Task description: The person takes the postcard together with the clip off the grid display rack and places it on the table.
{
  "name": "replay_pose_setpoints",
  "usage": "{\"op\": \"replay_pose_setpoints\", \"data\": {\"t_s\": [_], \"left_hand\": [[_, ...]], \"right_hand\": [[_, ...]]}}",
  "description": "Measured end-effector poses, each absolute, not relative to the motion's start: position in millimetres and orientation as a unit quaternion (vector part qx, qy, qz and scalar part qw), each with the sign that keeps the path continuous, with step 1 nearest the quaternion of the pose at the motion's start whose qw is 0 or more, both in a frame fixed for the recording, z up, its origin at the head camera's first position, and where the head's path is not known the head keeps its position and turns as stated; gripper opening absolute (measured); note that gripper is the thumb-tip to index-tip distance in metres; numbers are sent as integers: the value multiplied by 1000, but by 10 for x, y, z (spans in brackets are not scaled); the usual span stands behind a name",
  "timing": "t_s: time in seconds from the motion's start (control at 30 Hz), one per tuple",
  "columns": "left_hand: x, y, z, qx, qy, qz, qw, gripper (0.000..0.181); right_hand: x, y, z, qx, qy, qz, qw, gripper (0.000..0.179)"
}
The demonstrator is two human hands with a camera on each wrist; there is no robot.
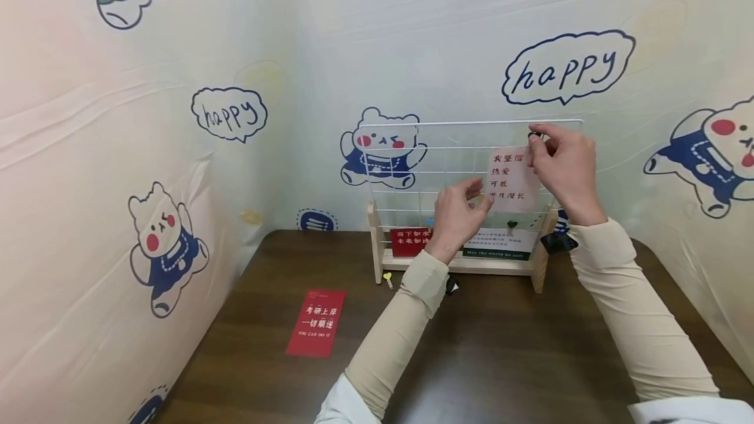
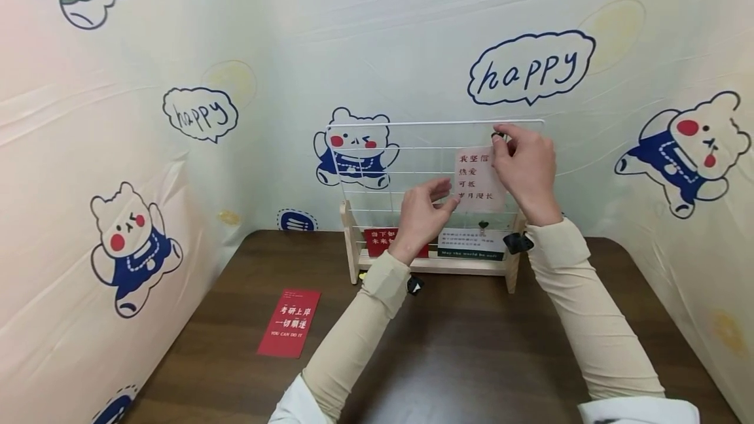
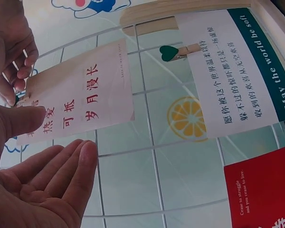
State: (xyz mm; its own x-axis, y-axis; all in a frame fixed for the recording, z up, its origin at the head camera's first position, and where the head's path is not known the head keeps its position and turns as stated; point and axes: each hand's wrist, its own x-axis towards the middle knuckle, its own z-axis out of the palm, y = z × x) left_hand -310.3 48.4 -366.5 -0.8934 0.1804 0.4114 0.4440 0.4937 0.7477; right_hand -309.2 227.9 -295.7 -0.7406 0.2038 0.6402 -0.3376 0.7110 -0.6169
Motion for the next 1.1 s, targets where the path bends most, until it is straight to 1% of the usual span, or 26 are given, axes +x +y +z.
{"op": "replay_pose_setpoints", "data": {"t_s": [0.37,0.67,1.1], "left_hand": [[-3168,556,-3643,-187,-853,-465,147,39],[-3201,591,-3629,-179,-853,-460,168,28],[-3224,575,-3589,-181,-852,-451,193,18]], "right_hand": [[-3080,2283,-2919,37,-865,357,351,31],[-3084,2307,-2902,40,-867,354,349,28],[-3082,2330,-2881,45,-875,356,326,26]]}}
